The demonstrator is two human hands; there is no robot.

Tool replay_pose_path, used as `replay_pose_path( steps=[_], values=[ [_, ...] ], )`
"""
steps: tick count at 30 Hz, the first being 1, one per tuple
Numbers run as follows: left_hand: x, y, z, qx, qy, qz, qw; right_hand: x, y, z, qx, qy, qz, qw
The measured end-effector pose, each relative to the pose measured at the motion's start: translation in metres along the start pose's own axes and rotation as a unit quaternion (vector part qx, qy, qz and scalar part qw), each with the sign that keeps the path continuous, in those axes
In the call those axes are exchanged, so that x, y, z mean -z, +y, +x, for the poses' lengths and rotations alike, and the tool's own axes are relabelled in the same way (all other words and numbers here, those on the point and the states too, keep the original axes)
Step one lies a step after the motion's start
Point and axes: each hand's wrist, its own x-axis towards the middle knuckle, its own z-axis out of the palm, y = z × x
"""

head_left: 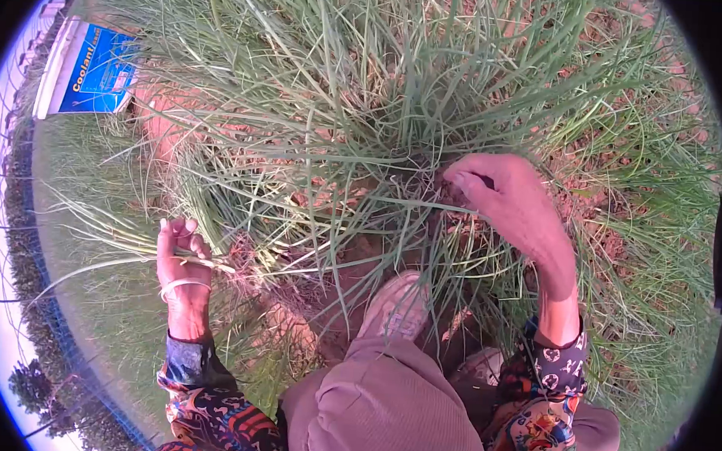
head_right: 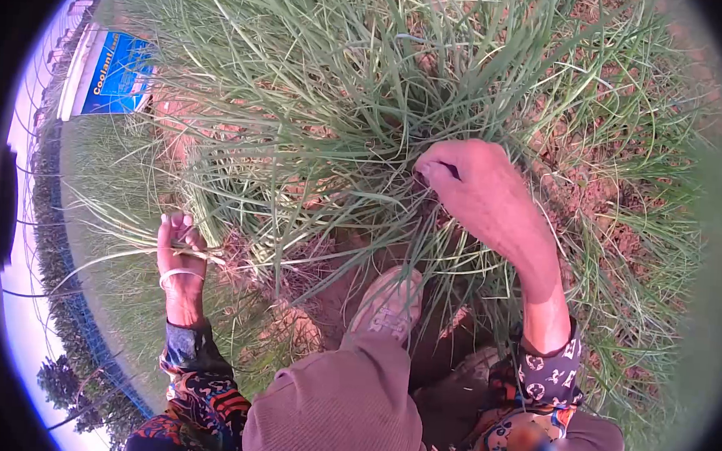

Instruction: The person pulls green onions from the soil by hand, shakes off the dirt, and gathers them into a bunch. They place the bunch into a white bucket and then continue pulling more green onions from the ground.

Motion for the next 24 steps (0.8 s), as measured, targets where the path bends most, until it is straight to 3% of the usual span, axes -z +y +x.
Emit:
replay_pose_path(
  steps=[2,3,4,6,9,13,19,22,23,24],
  values=[
    [0.01,-0.029,0.016,-0.024,0.056,0.078,0.995,-0.025,0.022,0.015,0.017,-0.04,-0.076,0.996],
    [0.047,-0.04,0.034,-0.071,-0.001,0.268,0.961,-0.04,0.034,0.022,0.015,-0.031,-0.114,0.993],
    [0.052,-0.046,0.036,-0.067,0.031,0.182,0.981,-0.056,0.048,0.031,0.014,-0.023,-0.151,0.988],
    [0.053,-0.044,0.035,-0.104,0.059,0.274,0.954,-0.093,0.088,0.049,0.081,0.072,-0.085,0.991],
    [0.052,-0.042,0.031,-0.197,0.078,0.349,0.913,-0.125,0.119,0.065,0.015,0.005,-0.166,0.986],
    [0.017,-0.028,0.003,-0.322,0.039,0.396,0.859,-0.139,0.118,0.07,0.049,0.008,-0.247,0.968],
    [-0.043,-0.06,-0.045,-0.272,-0.112,0.297,0.908,-0.146,0.119,0.068,0.108,0.053,-0.283,0.951],
    [-0.052,-0.082,-0.047,-0.314,-0.151,0.3,0.888,-0.145,0.118,0.053,0.111,0.165,-0.085,0.976],
    [-0.051,-0.082,-0.049,-0.27,-0.162,0.298,0.901,-0.14,0.117,0.048,0.156,0.214,-0.037,0.963],
    [-0.052,-0.083,-0.05,-0.227,-0.175,0.294,0.912,-0.136,0.113,0.046,0.108,0.213,-0.017,0.971]
  ],
)
